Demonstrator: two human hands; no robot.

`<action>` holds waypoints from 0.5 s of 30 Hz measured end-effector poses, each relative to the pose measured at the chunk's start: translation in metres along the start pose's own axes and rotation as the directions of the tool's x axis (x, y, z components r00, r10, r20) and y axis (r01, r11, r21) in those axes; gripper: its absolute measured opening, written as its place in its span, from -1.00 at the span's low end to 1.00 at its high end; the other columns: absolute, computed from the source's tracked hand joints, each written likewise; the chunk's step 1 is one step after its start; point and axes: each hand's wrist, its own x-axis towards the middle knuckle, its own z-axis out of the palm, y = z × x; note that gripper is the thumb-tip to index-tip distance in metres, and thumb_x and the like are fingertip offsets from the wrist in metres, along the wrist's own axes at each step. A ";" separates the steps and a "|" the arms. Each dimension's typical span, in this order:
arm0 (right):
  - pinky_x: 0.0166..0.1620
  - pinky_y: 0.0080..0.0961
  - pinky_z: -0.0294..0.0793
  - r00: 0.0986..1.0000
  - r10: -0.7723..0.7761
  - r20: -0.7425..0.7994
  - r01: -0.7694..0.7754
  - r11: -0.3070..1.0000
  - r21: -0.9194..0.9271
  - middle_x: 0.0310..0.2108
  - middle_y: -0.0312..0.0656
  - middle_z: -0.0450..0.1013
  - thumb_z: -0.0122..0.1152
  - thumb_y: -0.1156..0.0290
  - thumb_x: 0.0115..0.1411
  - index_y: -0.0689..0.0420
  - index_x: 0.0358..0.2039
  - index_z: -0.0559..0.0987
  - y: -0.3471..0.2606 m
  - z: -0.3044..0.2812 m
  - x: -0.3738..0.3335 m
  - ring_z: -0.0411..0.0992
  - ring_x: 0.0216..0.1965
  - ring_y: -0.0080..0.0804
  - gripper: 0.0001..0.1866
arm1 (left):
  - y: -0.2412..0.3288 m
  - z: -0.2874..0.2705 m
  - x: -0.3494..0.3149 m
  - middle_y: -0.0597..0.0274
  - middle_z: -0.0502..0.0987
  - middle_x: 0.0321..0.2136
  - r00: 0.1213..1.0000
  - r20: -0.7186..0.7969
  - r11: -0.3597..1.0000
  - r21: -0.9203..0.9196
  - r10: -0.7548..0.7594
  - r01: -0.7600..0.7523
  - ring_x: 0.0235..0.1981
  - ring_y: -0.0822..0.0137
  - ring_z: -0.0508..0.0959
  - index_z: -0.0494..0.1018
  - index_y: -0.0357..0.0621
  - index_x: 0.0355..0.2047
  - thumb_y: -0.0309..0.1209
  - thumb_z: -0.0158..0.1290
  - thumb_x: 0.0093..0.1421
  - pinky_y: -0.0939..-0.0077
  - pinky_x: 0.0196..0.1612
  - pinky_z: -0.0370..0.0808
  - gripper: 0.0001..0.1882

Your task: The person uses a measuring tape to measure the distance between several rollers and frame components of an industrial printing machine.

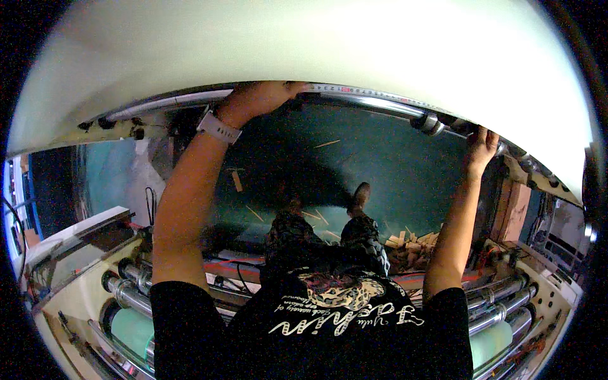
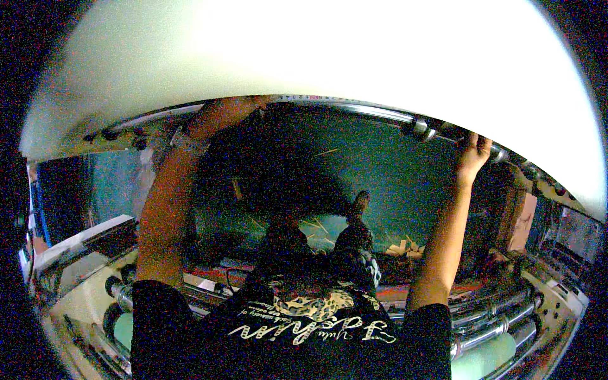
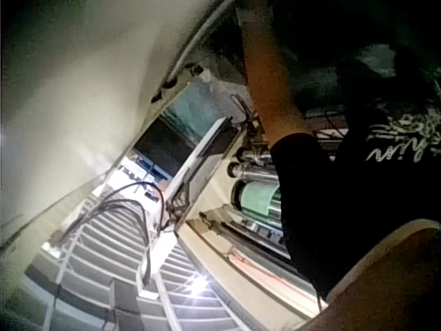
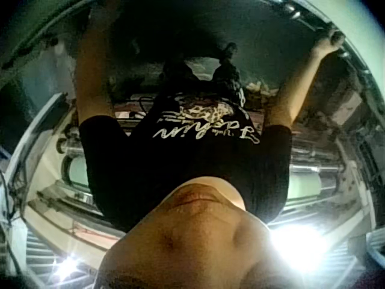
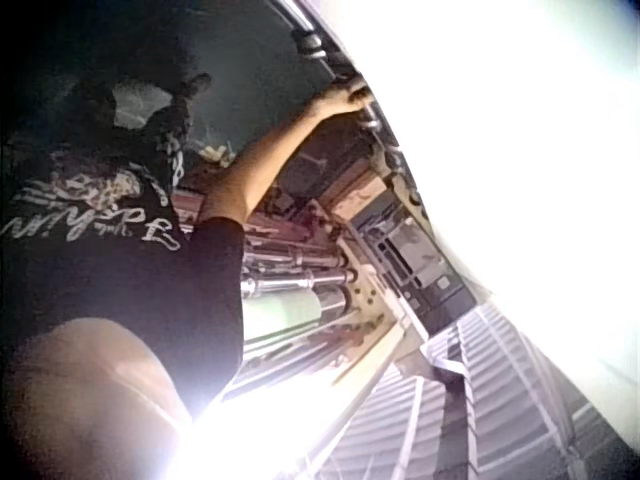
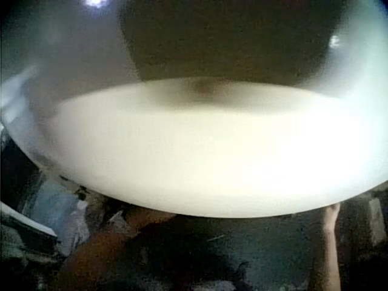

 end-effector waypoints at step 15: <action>-0.38 -0.68 0.27 0.981 0.181 0.065 -0.188 0.972 0.140 -0.52 -0.39 0.34 0.03 0.36 0.13 0.09 -0.45 0.41 -0.015 0.000 -0.005 0.25 -0.49 -0.63 -0.90 | -0.054 -0.019 -0.018 0.12 0.44 -0.42 0.987 -0.027 0.986 -0.044 0.159 -0.160 -0.40 0.26 0.43 0.35 -0.20 -0.30 -0.22 0.06 -0.02 0.40 -0.32 0.35 -0.65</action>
